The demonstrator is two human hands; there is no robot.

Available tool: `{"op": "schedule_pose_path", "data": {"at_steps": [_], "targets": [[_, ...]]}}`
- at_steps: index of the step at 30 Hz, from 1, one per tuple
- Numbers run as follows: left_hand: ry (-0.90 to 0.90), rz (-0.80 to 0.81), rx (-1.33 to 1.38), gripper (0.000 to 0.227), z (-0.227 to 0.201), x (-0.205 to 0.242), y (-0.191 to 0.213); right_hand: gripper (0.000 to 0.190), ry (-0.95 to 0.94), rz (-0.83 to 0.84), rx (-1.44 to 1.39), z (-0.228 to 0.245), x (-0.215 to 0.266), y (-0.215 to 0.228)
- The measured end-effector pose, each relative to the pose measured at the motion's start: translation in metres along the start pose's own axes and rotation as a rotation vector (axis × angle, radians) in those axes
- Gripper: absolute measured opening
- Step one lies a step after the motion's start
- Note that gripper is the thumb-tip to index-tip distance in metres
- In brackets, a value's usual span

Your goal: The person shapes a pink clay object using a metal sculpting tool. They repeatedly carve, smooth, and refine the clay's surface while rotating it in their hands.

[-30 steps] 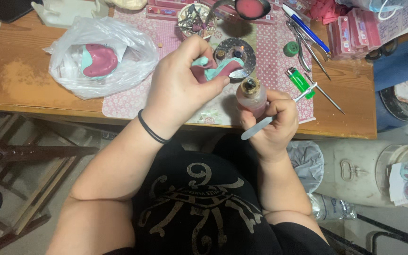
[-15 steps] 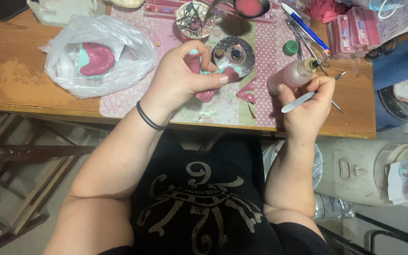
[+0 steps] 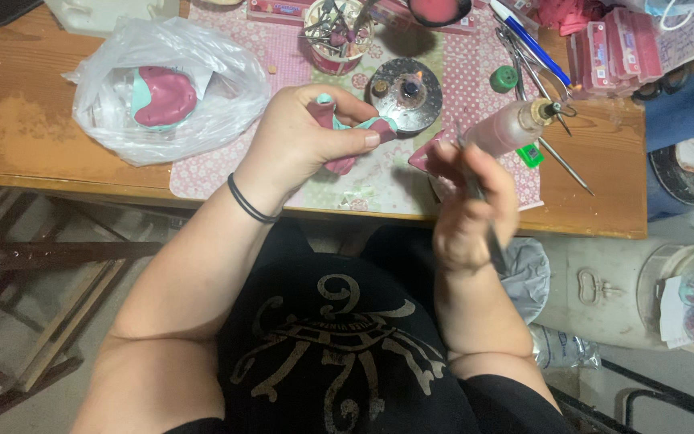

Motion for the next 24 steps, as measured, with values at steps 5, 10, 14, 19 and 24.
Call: {"op": "schedule_pose_path", "data": {"at_steps": [5,10,14,19,24], "targets": [[-0.175,-0.129,-0.247,0.032,0.000,0.003,0.014,0.029,0.161,0.174,0.225,0.021,-0.032,-0.038],[-0.219,-0.207,-0.522,0.028,-0.011,0.006,0.017,0.013,0.368,0.285,0.474,0.029,-0.031,-0.054],[-0.351,-0.190,-0.649,0.025,-0.021,0.008,0.012,0.011,0.458,0.277,0.436,0.032,-0.027,-0.068],[-0.419,-0.203,-0.738,0.020,-0.022,0.013,0.009,0.016,0.534,0.289,0.473,0.034,-0.027,-0.074],[-0.504,-0.199,-0.816,0.017,-0.023,0.013,0.008,0.016,0.535,0.290,0.511,0.032,-0.027,-0.074]]}}
Point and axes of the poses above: each hand's wrist, its own x-axis away from the middle knuckle, its own y-axis out of the back of the hand, z = x × y, the point moved 9 cm from there along -x, towards the middle knuckle, and after that the axes turned 5 degrees about y, right-handed, at the moved point
